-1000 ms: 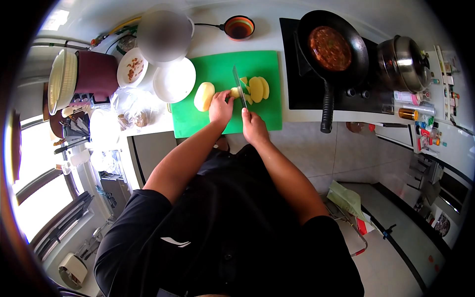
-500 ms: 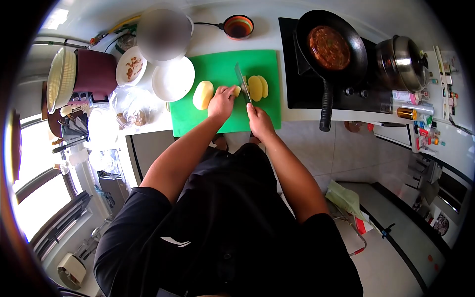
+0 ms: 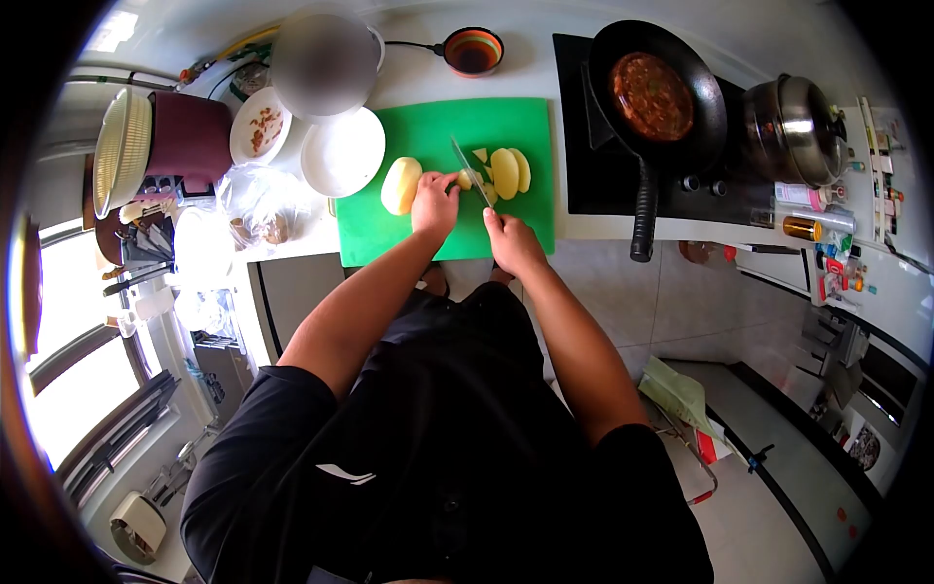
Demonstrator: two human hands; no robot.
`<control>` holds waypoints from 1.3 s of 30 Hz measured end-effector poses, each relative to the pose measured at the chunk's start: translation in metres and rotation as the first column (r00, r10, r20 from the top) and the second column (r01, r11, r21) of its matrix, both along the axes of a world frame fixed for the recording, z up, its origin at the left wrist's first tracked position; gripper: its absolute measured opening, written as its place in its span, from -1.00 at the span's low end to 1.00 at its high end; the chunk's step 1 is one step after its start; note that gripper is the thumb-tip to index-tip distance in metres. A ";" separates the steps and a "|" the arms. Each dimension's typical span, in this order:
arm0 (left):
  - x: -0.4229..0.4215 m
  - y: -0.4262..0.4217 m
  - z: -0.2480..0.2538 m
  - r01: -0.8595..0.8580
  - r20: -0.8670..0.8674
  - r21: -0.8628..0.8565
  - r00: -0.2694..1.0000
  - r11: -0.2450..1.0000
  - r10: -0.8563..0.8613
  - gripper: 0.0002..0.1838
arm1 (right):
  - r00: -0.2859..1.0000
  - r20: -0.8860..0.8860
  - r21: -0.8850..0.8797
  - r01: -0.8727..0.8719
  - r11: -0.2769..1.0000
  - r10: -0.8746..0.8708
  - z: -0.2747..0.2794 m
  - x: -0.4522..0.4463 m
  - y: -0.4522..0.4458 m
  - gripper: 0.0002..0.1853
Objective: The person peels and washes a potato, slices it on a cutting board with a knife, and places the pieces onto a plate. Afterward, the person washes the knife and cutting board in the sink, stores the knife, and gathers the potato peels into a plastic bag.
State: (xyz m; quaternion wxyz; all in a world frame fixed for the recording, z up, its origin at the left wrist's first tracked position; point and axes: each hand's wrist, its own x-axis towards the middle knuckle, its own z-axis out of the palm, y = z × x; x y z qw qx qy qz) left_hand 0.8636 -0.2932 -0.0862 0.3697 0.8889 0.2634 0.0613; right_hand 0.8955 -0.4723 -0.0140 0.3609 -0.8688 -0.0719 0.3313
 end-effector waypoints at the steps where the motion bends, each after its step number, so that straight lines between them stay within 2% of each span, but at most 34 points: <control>1: -0.001 -0.001 -0.001 0.004 -0.001 0.000 1.000 1.000 -0.004 -0.66 | 1.000 -0.027 -0.056 -0.012 0.998 0.010 -0.001 0.002 0.003 -0.35; 4: 0.000 -0.003 0.001 -0.003 0.048 0.066 0.999 0.998 0.000 -0.61 | 0.996 0.074 -0.039 0.046 0.998 -0.043 -0.030 -0.005 0.010 -0.34; 5: 0.000 -0.001 0.008 0.078 0.023 0.036 0.997 0.996 -0.078 -0.60 | 0.996 0.076 -0.036 0.046 0.998 -0.043 -0.039 -0.003 0.010 -0.34; 6: 0.000 -0.001 0.014 0.157 -0.001 0.001 0.988 0.988 -0.157 -0.59 | 0.993 -0.004 0.049 0.114 0.992 -0.114 -0.047 -0.001 0.009 -0.33; 7: 0.000 -0.002 0.019 0.156 -0.003 0.000 0.988 0.988 -0.156 -0.59 | 0.980 -0.090 0.127 0.189 0.974 -0.179 -0.047 -0.001 0.009 -0.32; 9: 0.004 -0.007 0.028 0.094 -0.141 -0.004 0.986 0.996 -0.093 -0.55 | 0.967 -0.151 0.130 0.225 0.966 -0.205 -0.044 0.000 0.008 -0.31; 10: 0.007 -0.010 0.031 0.091 -0.140 -0.003 0.986 0.996 -0.091 -0.55 | 0.950 -0.212 0.132 0.258 0.957 -0.227 -0.042 0.001 0.008 -0.30; 12: 0.010 -0.013 0.038 0.096 -0.264 0.034 0.961 0.995 -0.083 -0.52 | 0.967 -0.155 0.119 0.220 0.968 -0.201 -0.038 0.000 0.007 -0.30; 13: 0.010 -0.011 0.042 0.096 -0.263 0.035 0.961 0.995 -0.083 -0.52 | 0.980 -0.096 0.104 0.185 0.977 -0.176 -0.037 -0.001 0.007 -0.30; 15: 0.009 -0.009 0.050 0.189 -0.279 -0.018 0.942 0.982 -0.186 -0.52 | 0.975 -0.100 0.104 0.209 0.972 -0.199 -0.035 -0.003 0.008 -0.30; 19: 0.006 -0.008 0.031 0.141 -0.257 -0.013 0.956 0.990 -0.140 -0.55 | 0.963 -0.121 0.107 0.255 0.961 -0.242 -0.027 -0.008 0.007 -0.32; 21: 0.004 -0.008 0.020 0.003 -0.155 -0.046 0.988 0.999 -0.010 -0.61 | 0.969 -0.108 0.108 0.232 0.967 -0.221 -0.023 -0.010 0.007 -0.32; 24: 0.000 -0.005 0.020 -0.070 -0.093 -0.125 0.994 0.990 0.059 -0.70 | 0.984 -0.063 0.106 0.172 0.979 -0.166 -0.006 -0.014 0.006 -0.32; 28: -0.003 0.000 0.009 -0.068 -0.058 -0.151 0.997 0.986 0.060 -0.79 | 0.994 0.014 0.081 0.109 0.991 -0.110 0.007 -0.021 0.007 -0.32; 30: -0.003 -0.001 0.009 -0.086 -0.013 -0.156 0.996 0.984 0.085 -0.83 | 0.994 -0.011 0.075 0.105 0.992 -0.104 0.004 -0.023 0.008 -0.32; 35: -0.002 -0.001 0.008 -0.073 0.007 -0.130 0.997 0.989 0.074 -0.84 | 0.991 -0.076 0.081 0.112 0.990 -0.106 -0.002 -0.025 0.011 -0.33; 37: -0.003 -0.001 0.006 -0.066 0.016 -0.128 0.998 0.990 0.068 -0.84 | 0.990 -0.028 0.009 0.141 0.990 -0.140 -0.002 -0.031 0.019 -0.34; 39: -0.001 -0.001 0.006 -0.062 -0.048 -0.151 0.997 0.987 0.056 -0.79 | 0.991 0.014 -0.002 0.135 0.991 -0.135 -0.013 -0.036 0.026 -0.36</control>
